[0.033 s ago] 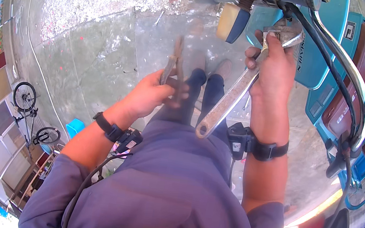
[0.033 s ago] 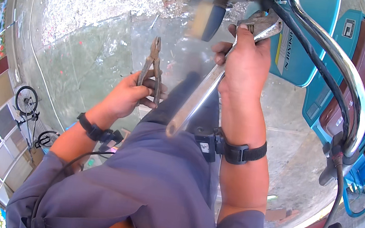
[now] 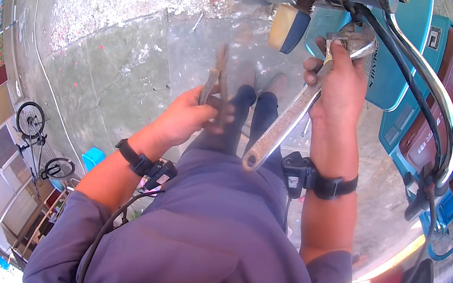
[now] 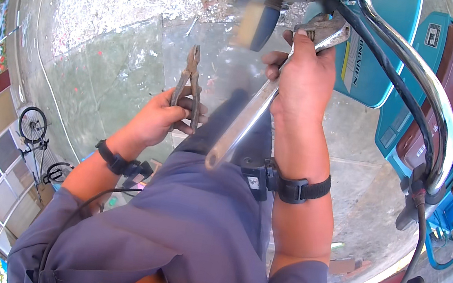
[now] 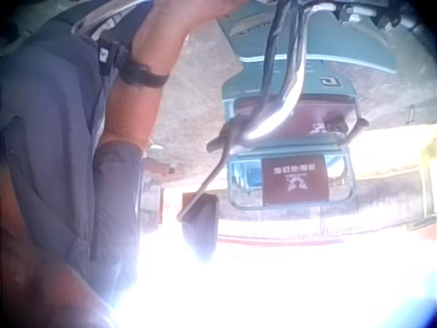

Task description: The person uses an adjustable wrench and pliers to work on the handlebars of a blue electric tricycle, loosening or tightening components.

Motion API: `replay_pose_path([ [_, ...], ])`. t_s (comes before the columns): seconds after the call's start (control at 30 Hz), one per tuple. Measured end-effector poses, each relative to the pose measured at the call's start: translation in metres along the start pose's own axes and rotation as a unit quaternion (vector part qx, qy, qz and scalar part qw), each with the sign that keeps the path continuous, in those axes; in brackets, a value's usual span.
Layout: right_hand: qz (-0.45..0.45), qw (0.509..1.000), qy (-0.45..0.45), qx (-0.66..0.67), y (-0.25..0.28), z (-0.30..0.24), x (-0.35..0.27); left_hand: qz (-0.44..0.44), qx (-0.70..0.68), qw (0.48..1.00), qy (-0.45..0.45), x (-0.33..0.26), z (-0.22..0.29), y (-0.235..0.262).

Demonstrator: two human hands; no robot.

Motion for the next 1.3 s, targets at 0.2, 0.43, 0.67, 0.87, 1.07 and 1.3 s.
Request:
replay_pose_path([
  [0.2, -0.005, 1.000, 0.000, -0.020, 0.006, 0.002, 0.004, 0.022, 0.061, 0.998, -0.009, 0.000, 0.011, -0.002],
  [0.43, 0.010, 0.996, 0.009, -0.084, 0.012, 0.001, 0.005, 0.015, 0.147, 0.989, -0.029, -0.004, 0.029, -0.014],
  [0.67, 0.019, 0.986, 0.057, -0.155, 0.015, 0.003, 0.006, -0.022, 0.198, 0.978, -0.059, -0.006, 0.049, -0.025],
  [0.87, 0.036, 0.975, 0.050, -0.215, 0.011, -0.008, 0.006, -0.004, 0.231, 0.964, -0.134, -0.006, 0.049, -0.013],
  [1.07, 0.078, 0.957, 0.040, -0.278, -0.002, -0.016, 0.005, -0.040, 0.285, 0.950, -0.122, 0.009, 0.077, -0.001],
  [1.3, 0.152, 0.963, 0.092, -0.204, -0.007, -0.005, 0.006, -0.109, 0.385, 0.906, -0.141, 0.023, 0.114, 0.029],
])
Point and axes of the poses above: each hand's wrist, its own x-axis towards the middle knuckle, its own y-axis out of the back of the hand, z = x × y, the point moved 3 cm from there along x, towards the middle knuckle, and after that the axes turned 6 degrees about x, right-handed, at the moved point
